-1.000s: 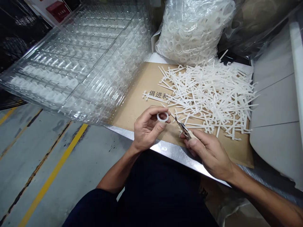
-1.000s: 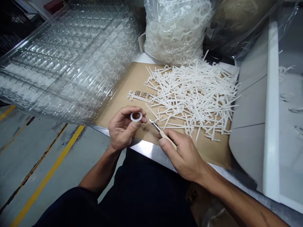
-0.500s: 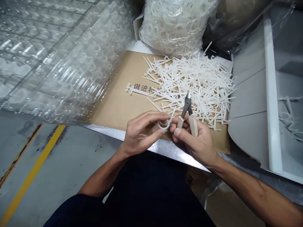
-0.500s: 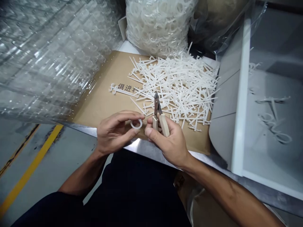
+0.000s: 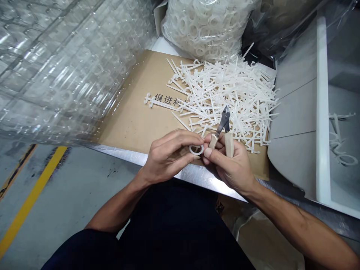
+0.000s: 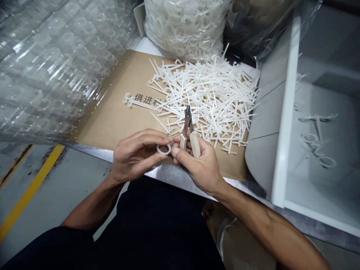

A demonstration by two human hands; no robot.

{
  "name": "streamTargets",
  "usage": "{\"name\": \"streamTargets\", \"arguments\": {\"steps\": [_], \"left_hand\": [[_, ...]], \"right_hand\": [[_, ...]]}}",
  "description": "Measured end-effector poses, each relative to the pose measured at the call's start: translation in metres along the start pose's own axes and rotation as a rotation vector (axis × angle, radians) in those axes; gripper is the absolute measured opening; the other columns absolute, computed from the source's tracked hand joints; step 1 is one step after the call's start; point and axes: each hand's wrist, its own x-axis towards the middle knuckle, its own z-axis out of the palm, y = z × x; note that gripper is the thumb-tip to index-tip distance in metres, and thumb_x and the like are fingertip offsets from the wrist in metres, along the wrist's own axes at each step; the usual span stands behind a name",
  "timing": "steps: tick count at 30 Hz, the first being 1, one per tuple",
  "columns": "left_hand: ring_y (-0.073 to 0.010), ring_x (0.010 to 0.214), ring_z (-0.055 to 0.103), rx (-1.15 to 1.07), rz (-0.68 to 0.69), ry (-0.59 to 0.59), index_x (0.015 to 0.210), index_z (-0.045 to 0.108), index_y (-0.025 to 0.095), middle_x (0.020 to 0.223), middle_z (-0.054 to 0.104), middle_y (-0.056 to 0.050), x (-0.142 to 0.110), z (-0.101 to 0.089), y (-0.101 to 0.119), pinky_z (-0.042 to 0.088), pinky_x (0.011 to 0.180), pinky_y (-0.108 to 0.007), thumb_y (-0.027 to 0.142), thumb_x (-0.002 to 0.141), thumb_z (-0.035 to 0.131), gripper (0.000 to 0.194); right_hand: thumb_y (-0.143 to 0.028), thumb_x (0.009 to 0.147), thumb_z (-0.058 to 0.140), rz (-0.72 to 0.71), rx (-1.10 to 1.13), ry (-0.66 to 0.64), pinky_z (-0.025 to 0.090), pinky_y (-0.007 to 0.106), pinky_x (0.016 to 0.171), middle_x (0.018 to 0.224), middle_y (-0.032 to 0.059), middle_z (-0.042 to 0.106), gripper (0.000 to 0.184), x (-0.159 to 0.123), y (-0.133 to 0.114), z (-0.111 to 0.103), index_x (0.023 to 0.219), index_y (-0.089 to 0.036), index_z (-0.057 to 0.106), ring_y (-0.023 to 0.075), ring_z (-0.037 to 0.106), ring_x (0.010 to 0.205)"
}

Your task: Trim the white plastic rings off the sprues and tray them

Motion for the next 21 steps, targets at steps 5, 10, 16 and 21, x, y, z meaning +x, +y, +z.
{"name": "streamTargets", "arguments": {"steps": [5,10,16,21], "left_hand": [[-0.0226,0.106,0.076,0.024,0.006,0.025,0.122,0.073,0.02,0.112,0.079,-0.012,-0.0002,0.0013,0.0,0.063,0.092,-0.033,0.012,0.087,0.08,0.037],[-0.0219,0.102,0.077,0.062,0.002,0.032,0.121,0.074,0.021,0.11,0.08,-0.011,-0.0006,0.0022,0.0,0.063,0.089,-0.032,0.016,0.088,0.08,0.034],[-0.0223,0.103,0.078,0.035,0.005,0.014,0.12,0.075,0.02,0.11,0.08,-0.012,0.0005,0.0036,0.0002,0.063,0.09,-0.032,0.013,0.086,0.081,0.035],[-0.0227,0.102,0.078,0.025,-0.004,0.008,0.119,0.075,0.02,0.109,0.08,-0.012,0.0017,0.0036,0.0013,0.064,0.089,-0.033,0.013,0.088,0.079,0.033]], "right_hand": [[-0.029,0.084,0.088,-0.006,0.004,-0.003,0.044,0.027,0.059,0.081,-0.0017,0.065,0.028,-0.0002,0.0014,0.0001,0.104,-0.019,0.071,0.0122,0.058,0.065],[-0.027,0.082,0.089,-0.012,0.021,0.018,0.046,0.027,0.059,0.08,-0.0021,0.066,0.028,-0.001,0.002,0.0008,0.1,-0.019,0.071,0.0118,0.06,0.064],[-0.026,0.083,0.089,-0.012,0.04,0.015,0.047,0.025,0.06,0.08,-0.0026,0.066,0.026,-0.0005,0.0027,-0.0006,0.102,-0.019,0.072,0.0108,0.06,0.065],[-0.03,0.082,0.089,-0.007,-0.009,0.021,0.048,0.026,0.06,0.081,-0.002,0.065,0.028,-0.0005,0.0031,-0.0023,0.101,-0.02,0.071,0.0117,0.06,0.065]]}}
